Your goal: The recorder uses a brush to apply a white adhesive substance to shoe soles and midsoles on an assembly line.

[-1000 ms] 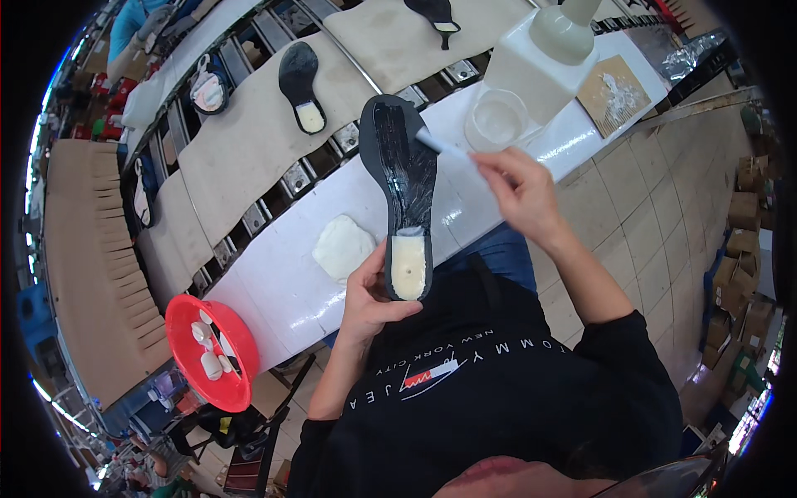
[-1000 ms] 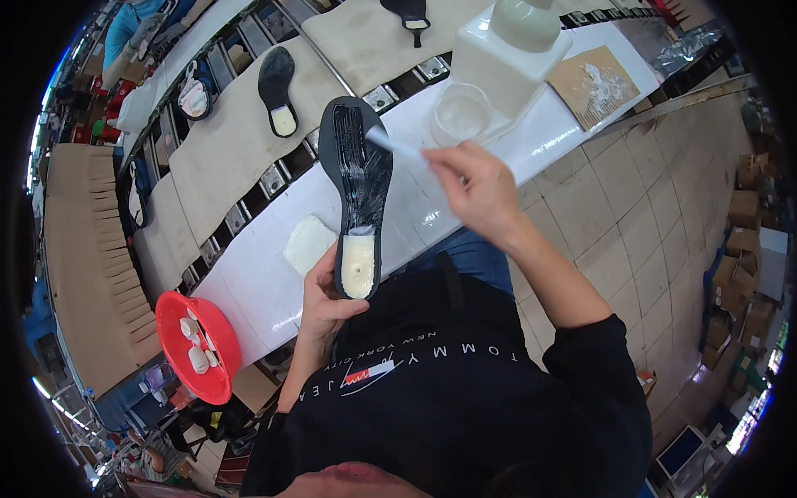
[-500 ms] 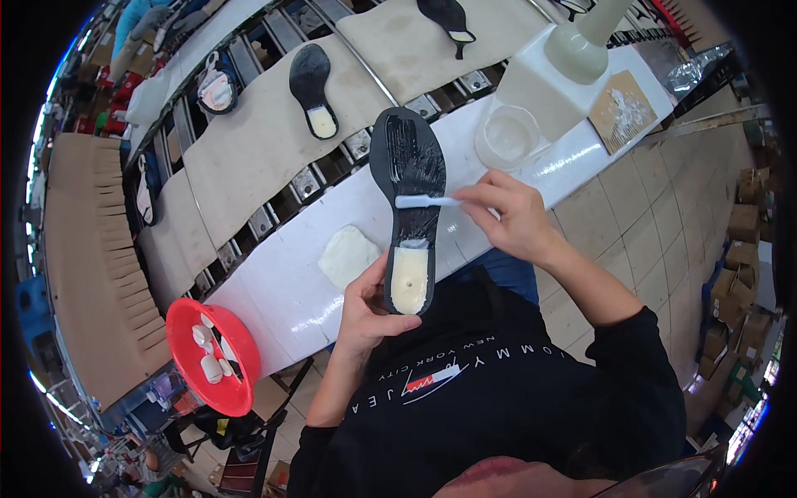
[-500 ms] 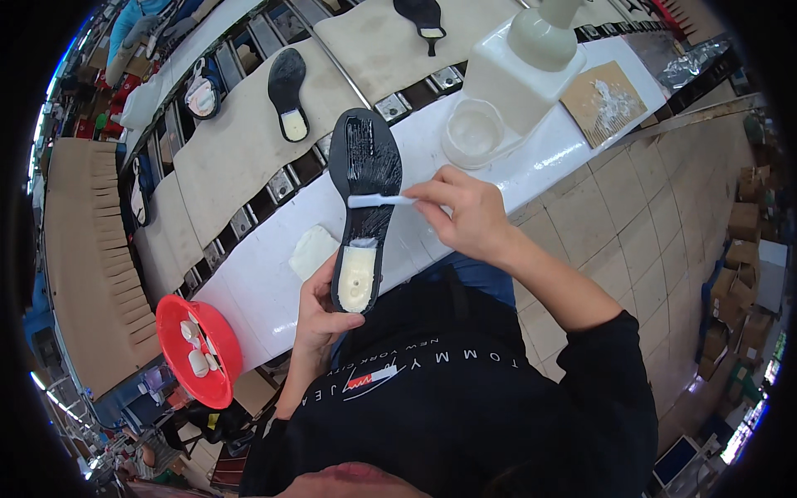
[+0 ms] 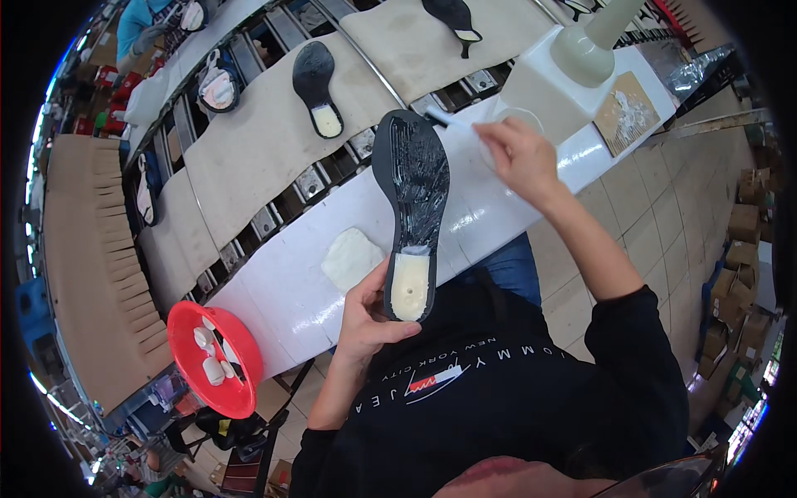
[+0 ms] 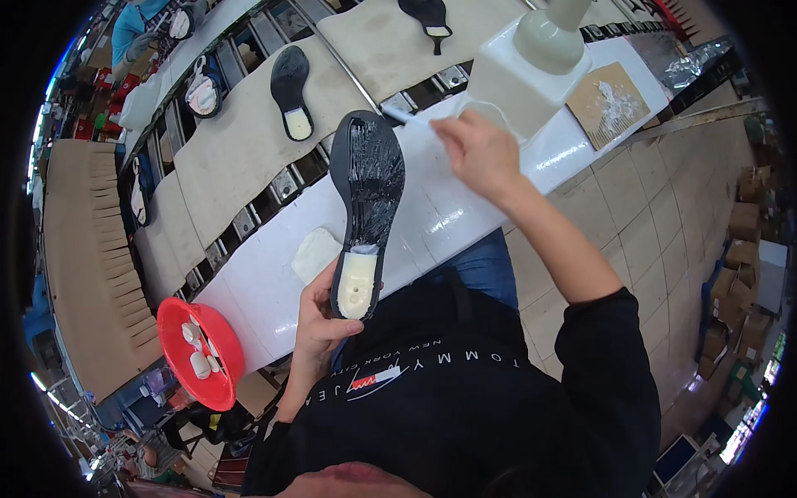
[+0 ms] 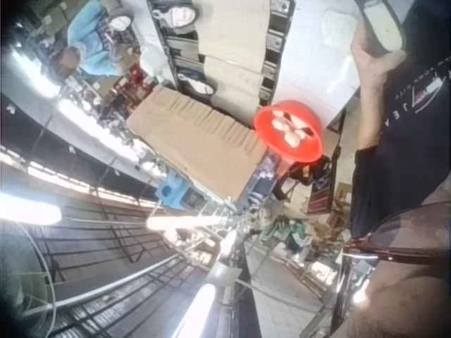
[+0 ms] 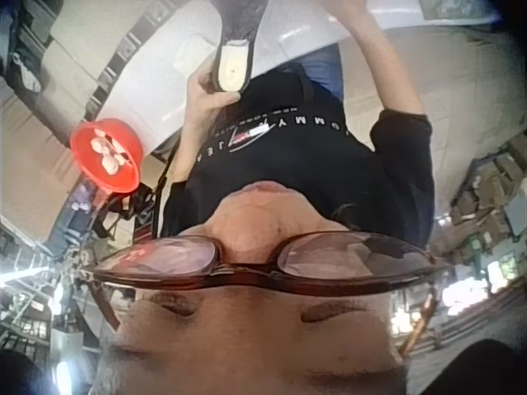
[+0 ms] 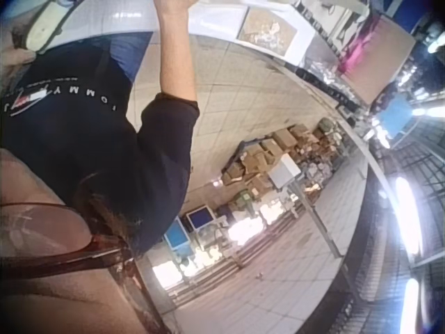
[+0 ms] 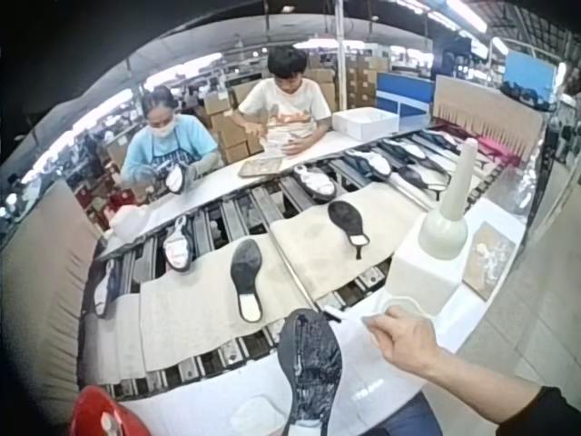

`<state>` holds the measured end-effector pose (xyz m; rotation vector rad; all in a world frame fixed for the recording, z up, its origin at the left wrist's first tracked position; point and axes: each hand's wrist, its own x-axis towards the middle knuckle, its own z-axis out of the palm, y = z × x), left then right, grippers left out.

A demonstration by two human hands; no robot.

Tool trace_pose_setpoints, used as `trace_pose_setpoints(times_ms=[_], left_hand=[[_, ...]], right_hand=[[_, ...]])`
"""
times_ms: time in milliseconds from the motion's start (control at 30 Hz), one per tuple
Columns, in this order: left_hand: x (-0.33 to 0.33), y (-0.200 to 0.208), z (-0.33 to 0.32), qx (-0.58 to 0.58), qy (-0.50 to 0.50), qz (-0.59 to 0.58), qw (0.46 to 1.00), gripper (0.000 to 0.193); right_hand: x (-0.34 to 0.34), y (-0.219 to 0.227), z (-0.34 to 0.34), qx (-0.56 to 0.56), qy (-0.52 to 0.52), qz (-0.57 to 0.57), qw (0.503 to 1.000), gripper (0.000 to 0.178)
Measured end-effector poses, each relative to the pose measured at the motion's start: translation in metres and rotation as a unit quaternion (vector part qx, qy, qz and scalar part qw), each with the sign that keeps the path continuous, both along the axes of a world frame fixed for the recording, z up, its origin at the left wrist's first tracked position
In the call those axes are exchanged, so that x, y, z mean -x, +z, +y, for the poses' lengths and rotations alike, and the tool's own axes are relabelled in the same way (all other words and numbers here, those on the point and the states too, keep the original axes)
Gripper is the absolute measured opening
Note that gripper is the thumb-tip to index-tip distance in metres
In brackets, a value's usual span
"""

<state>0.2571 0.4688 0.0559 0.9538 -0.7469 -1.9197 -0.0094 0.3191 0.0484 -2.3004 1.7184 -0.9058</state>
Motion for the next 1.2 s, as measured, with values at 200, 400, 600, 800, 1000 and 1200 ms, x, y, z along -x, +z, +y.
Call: trace_pose_setpoints(times_ms=[200, 400, 600, 800, 1000, 1200], left_hand=[[-0.004, -0.002, 0.0, 0.0, 0.006, -0.016, 1.0, 0.097], [-0.006, 0.003, 0.001, -0.003, 0.011, -0.005, 1.0, 0.096], [-0.006, -0.001, 0.006, -0.004, 0.004, 0.003, 1.0, 0.096], [-0.011, -0.007, 0.012, 0.008, 0.011, 0.005, 1.0, 0.096], [-0.006, -0.003, 0.012, -0.002, 0.012, 0.01, 1.0, 0.096], [-0.005, -0.005, 0.012, 0.013, 0.011, 0.012, 1.0, 0.094]], right_hand=[[-0.01, 0.011, 0.0, -0.006, 0.062, -0.015, 0.998, 0.014], [-0.014, 0.024, -0.024, -0.063, 0.016, -0.058, 0.996, 0.013], [-0.026, 0.012, -0.042, -0.066, 0.013, 0.034, 0.997, 0.015], [-0.039, 0.029, -0.027, -0.109, 0.084, 0.056, 0.989, 0.015], [-0.042, 0.012, -0.053, -0.038, 0.038, 0.022, 0.998, 0.014], [-0.048, 0.01, -0.03, -0.02, -0.004, 0.026, 0.999, 0.016]])
